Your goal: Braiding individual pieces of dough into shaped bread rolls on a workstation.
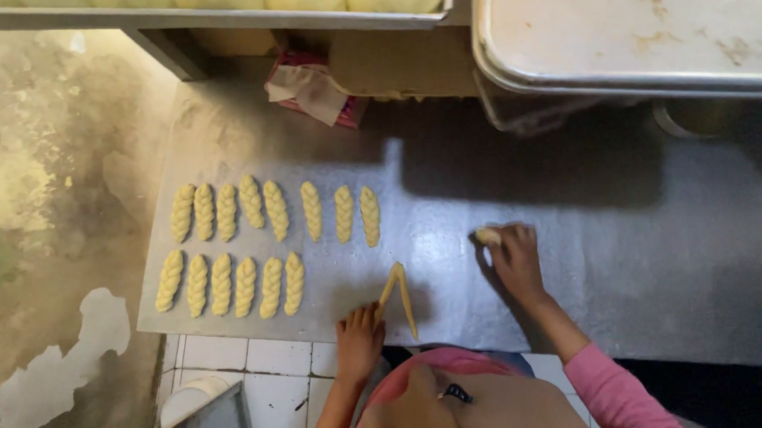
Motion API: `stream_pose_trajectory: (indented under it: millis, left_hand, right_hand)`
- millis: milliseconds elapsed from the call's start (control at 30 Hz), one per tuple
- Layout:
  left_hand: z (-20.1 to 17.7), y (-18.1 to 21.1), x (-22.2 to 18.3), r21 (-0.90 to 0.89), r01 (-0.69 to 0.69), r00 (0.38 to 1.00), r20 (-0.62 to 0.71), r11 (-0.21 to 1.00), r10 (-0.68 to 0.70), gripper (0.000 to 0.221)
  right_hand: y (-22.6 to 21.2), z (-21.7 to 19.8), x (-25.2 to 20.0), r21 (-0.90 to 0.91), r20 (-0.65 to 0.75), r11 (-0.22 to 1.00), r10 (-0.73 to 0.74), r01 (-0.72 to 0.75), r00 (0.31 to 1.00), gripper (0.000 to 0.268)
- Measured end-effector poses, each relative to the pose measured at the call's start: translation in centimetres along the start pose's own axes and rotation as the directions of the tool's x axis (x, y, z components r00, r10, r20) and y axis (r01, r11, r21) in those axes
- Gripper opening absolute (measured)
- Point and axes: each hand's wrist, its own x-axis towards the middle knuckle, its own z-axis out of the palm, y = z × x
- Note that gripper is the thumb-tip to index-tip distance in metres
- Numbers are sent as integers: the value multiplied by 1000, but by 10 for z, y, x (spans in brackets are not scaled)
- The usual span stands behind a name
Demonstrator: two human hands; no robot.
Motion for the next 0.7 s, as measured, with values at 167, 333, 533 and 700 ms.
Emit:
stream_pose_trajectory:
  millis: [167, 333, 533, 700]
  left_hand:
    - [-24, 15, 48, 236, -25, 939, 340, 972, -59, 82]
    - [-47, 75, 104, 352, -196, 919, 392, 915, 46, 90]
    - [-52, 141, 111, 196, -552, 815, 335, 811, 474, 57]
    - [-21, 151, 71, -36, -641, 763, 76, 766, 642, 49]
  right_hand:
    - [17, -6, -139, -66, 127, 996, 74, -66, 989, 36]
    - [24, 12, -178, -281, 244, 954, -36, 106, 969, 55]
    - [26, 56, -98, -440, 242, 898, 95, 22, 966, 99]
    - [41, 91, -9, -463, 46, 881, 131, -95, 990, 91]
